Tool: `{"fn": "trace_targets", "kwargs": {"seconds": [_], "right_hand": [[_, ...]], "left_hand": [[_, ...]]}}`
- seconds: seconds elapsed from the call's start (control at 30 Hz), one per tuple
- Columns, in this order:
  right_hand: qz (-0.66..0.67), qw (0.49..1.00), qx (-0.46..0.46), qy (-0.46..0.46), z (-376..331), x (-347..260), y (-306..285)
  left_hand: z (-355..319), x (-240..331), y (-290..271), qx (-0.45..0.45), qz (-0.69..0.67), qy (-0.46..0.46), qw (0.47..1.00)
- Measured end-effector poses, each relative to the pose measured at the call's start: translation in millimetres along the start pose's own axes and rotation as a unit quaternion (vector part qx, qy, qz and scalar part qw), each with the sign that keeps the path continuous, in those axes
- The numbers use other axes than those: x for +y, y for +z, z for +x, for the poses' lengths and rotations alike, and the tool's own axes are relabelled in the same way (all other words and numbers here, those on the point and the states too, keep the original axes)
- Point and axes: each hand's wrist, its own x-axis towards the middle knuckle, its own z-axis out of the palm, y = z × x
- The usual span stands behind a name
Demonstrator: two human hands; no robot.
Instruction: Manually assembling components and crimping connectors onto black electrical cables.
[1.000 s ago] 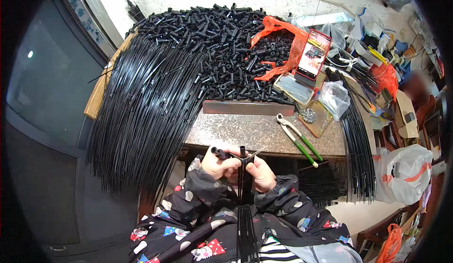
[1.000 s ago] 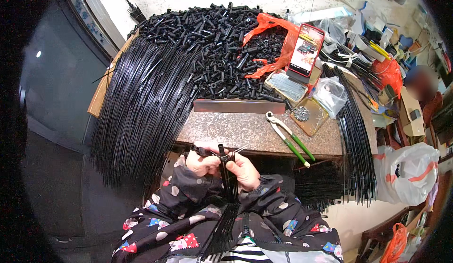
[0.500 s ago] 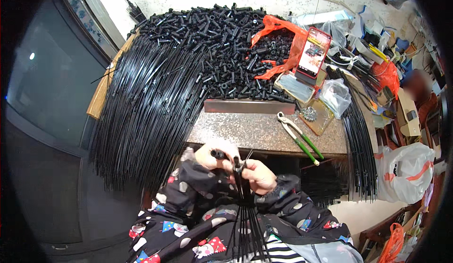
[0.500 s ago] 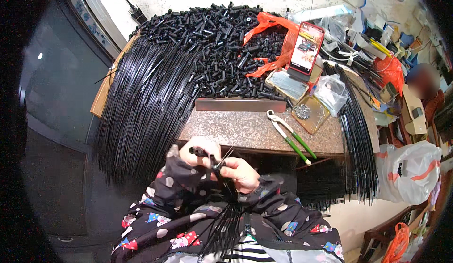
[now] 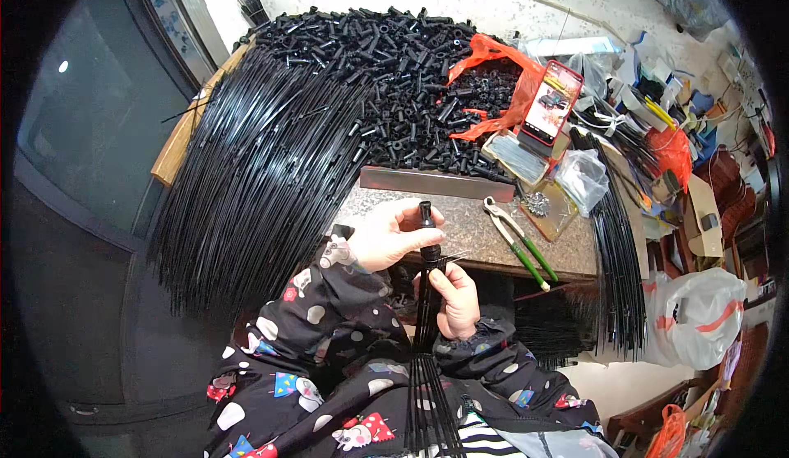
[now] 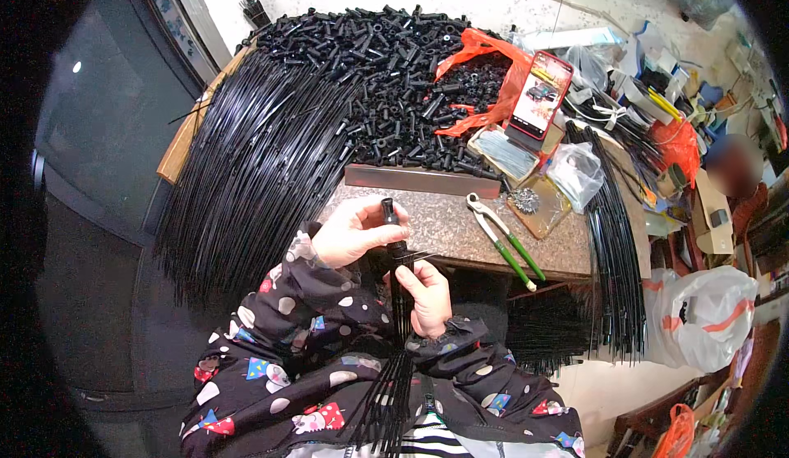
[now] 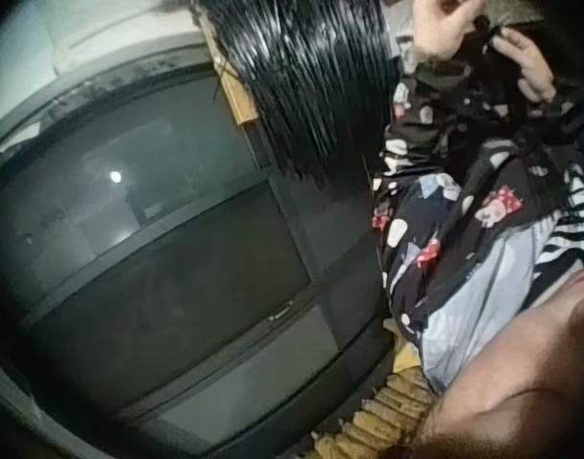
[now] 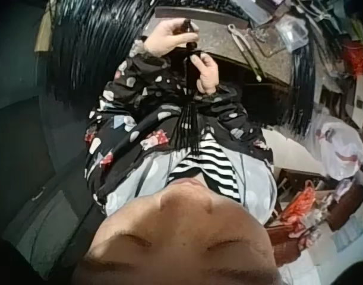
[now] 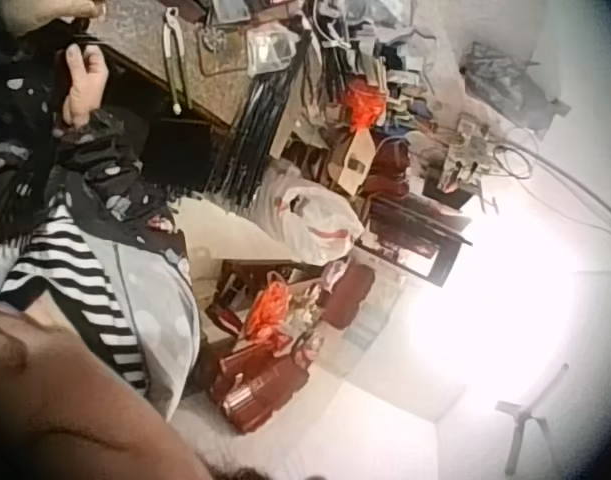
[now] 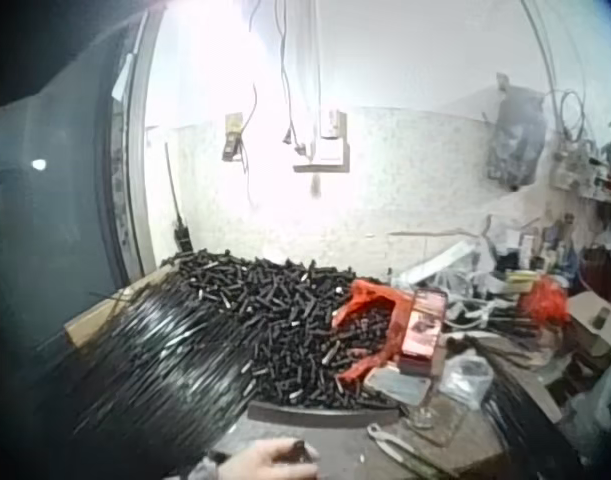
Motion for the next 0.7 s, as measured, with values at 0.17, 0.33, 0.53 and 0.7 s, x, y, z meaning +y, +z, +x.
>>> {"fn": "trace_targets", "kwargs": {"seconds": [0.17, 0.33, 0.53, 0.7], "right_hand": [[-0.015, 1.000, -0.009, 0.012, 0.9, -1.8, 2.3], [-0.006, 0.999, -0.018, 0.029, 2.8, 1.1, 2.3], [-0.012, 0.999, -0.033, 0.032, 8.2, 2.5, -0.7], [0.017, 0.998, -0.043, 0.035, 12.6, 3.8, -3.4]], "left_hand": [[-10.0, 14.6, -2.1, -0.023, -0.084, 0.030, 0.996], [-6.7, 13.8, -13.6, -0.050, 0.179, 0.033, 0.982], [0.3, 9.2, -16.8, -0.092, 0.113, 0.076, 0.986], [4.3, 11.4, -15.3, -0.073, 0.270, 0.063, 0.958]]}}
